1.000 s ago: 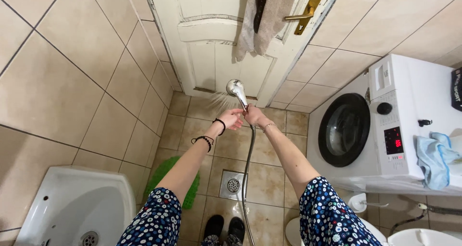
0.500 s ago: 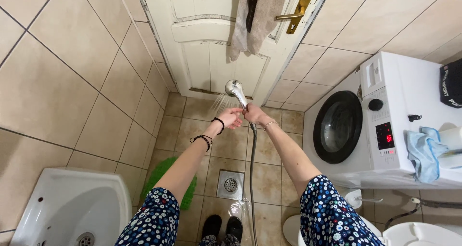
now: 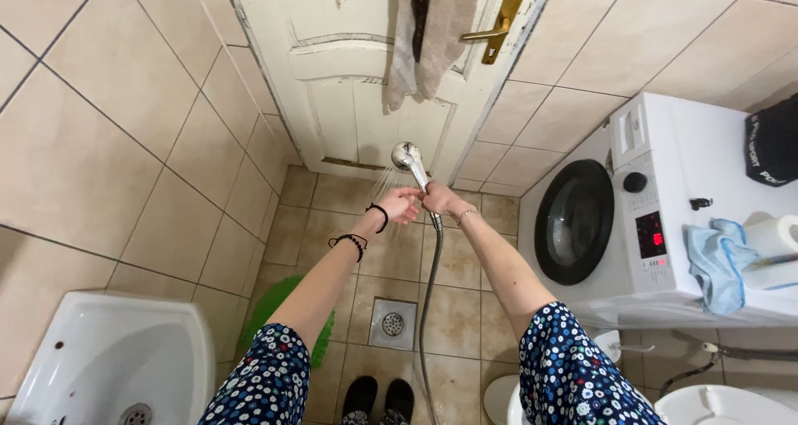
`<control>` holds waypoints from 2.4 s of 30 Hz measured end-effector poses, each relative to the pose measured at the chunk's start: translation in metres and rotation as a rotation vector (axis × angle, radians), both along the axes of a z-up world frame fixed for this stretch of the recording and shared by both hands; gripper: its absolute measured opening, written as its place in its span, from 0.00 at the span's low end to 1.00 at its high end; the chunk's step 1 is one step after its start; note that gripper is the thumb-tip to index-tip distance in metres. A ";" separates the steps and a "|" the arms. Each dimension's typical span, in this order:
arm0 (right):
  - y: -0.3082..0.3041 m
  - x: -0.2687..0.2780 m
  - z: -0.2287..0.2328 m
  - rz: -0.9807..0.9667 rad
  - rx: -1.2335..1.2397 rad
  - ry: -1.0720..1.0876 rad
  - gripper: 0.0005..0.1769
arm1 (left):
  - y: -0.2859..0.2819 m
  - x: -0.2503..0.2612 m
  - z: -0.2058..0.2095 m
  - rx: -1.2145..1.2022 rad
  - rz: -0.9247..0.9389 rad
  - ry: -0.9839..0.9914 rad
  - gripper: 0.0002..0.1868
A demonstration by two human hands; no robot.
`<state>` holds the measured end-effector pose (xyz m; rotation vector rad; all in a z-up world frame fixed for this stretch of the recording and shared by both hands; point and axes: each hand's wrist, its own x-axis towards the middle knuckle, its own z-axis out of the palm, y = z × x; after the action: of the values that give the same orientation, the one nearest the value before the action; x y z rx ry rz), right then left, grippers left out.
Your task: The person uses a handheld shower head to spray water on the bathroom walls, floor, toilet, and bathtub. They lift the toilet seat and lid to rinse the interior of the bowl and then spray the surrounding floor area.
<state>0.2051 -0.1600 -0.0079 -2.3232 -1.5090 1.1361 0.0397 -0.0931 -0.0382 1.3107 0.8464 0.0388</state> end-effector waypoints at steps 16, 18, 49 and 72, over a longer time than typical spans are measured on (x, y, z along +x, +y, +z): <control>-0.056 0.127 0.018 -0.207 0.064 -0.133 0.23 | -0.026 0.142 0.014 0.035 -0.190 -0.086 0.21; -0.069 0.138 0.040 -0.220 0.060 -0.152 0.26 | -0.031 0.161 0.026 0.026 -0.213 -0.100 0.22; -0.159 0.259 0.032 -0.977 -0.099 -0.020 0.24 | -0.046 0.387 0.051 0.082 -1.051 -0.029 0.26; -0.397 0.168 0.113 -1.624 -0.267 0.146 0.20 | -0.332 0.419 0.028 0.043 -1.789 -0.047 0.33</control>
<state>0.3735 -0.5571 0.1056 -2.3566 0.7256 0.8467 0.4585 -0.4246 -0.0105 1.6774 -0.5854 -1.2927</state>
